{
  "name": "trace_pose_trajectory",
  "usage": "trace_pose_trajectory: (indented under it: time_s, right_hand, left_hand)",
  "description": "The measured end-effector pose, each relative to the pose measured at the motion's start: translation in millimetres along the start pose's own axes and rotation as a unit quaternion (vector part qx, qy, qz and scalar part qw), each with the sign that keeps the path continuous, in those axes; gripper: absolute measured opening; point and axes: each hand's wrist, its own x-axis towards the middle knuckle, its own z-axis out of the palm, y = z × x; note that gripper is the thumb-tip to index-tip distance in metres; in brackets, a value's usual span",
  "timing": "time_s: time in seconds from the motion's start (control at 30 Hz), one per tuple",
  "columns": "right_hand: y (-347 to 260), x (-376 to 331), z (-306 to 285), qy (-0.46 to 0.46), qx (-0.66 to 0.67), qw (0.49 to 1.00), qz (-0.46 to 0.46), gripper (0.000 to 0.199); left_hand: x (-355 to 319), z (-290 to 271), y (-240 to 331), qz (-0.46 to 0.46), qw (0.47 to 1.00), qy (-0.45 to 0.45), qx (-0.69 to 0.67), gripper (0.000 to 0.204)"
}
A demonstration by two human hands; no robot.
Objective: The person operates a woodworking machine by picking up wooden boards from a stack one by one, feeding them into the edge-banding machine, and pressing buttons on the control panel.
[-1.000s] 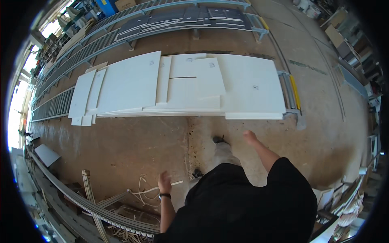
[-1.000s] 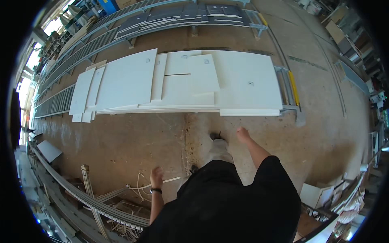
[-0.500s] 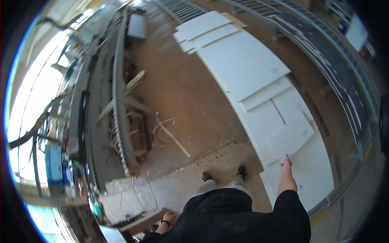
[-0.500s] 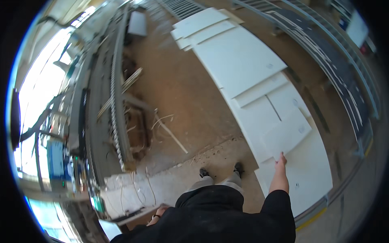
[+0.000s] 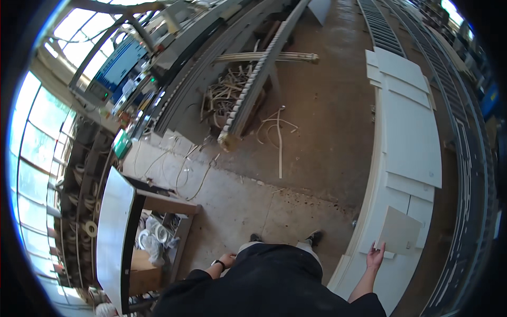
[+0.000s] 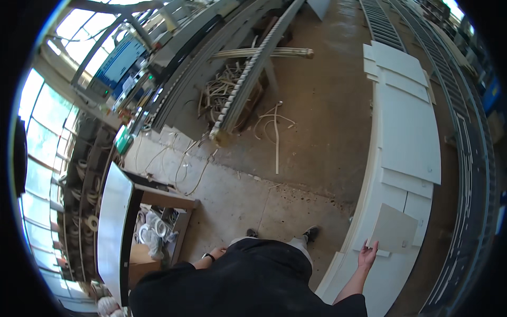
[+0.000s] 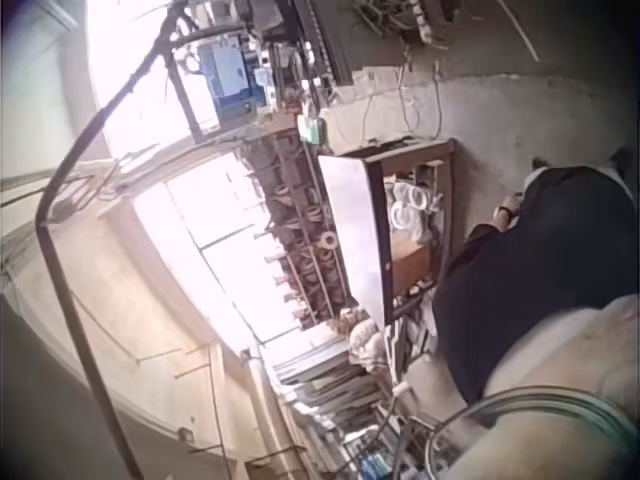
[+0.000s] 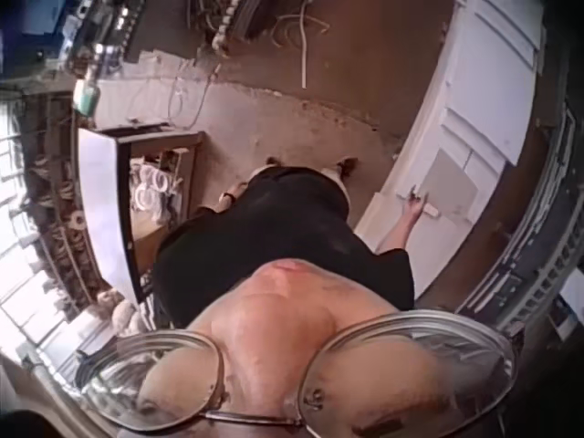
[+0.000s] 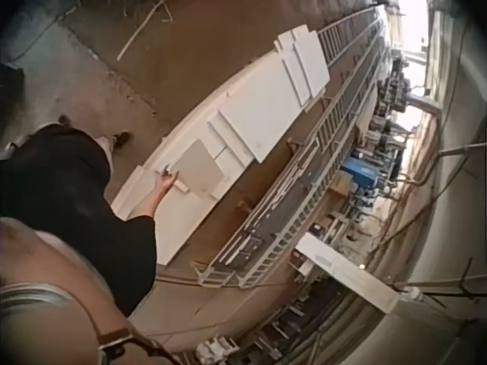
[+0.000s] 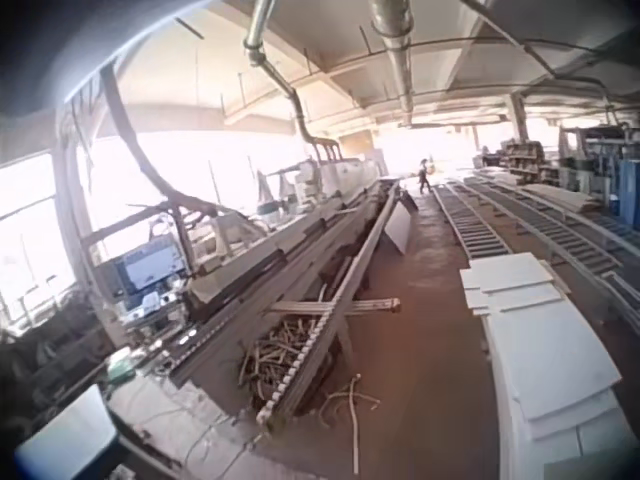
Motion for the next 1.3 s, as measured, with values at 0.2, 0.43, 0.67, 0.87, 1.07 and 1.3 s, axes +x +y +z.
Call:
trace_pose_trajectory:
  time_s: [0.2, 0.43, 0.67, 0.87, 1.07, 1.3]
  right_hand:
    - [86.5, -66.3, 95.5, -0.176, -0.137, 0.975, 0.024, 0.043]
    - [273.7, -163.5, 250.3, -0.328, -0.215, 0.911, 0.127, 0.052]
    - [454.3, -227.7, 420.3, -0.401, -0.341, 0.786, 0.324, 0.056]
    - [607.8, -262.2, 547.4, -0.474, -0.444, 0.614, 0.448, 0.057]
    - [754.8, -229.0, 650.0, -0.574, -0.510, 0.457, 0.450, 0.052]
    - [858.5, -219.0, 760.0, -0.567, -0.499, 0.503, 0.420, 0.050]
  left_hand:
    - [45.0, -4.1, -82.1, 0.086, 0.989, 0.114, -0.029, 0.043]
    - [97.7, -145.7, -132.9, 0.075, 0.975, 0.026, -0.207, 0.040]
    - [24.0, -374.4, -9.0, 0.321, 0.745, -0.053, -0.582, 0.042]
    - [5.2, -493.1, 22.6, 0.393, 0.598, -0.122, -0.688, 0.047]
    - [82.9, -548.3, 46.7, 0.267, 0.682, 0.235, -0.639, 0.050]
    - [184.7, -690.2, 66.4, 0.159, 0.640, 0.374, -0.652, 0.045]
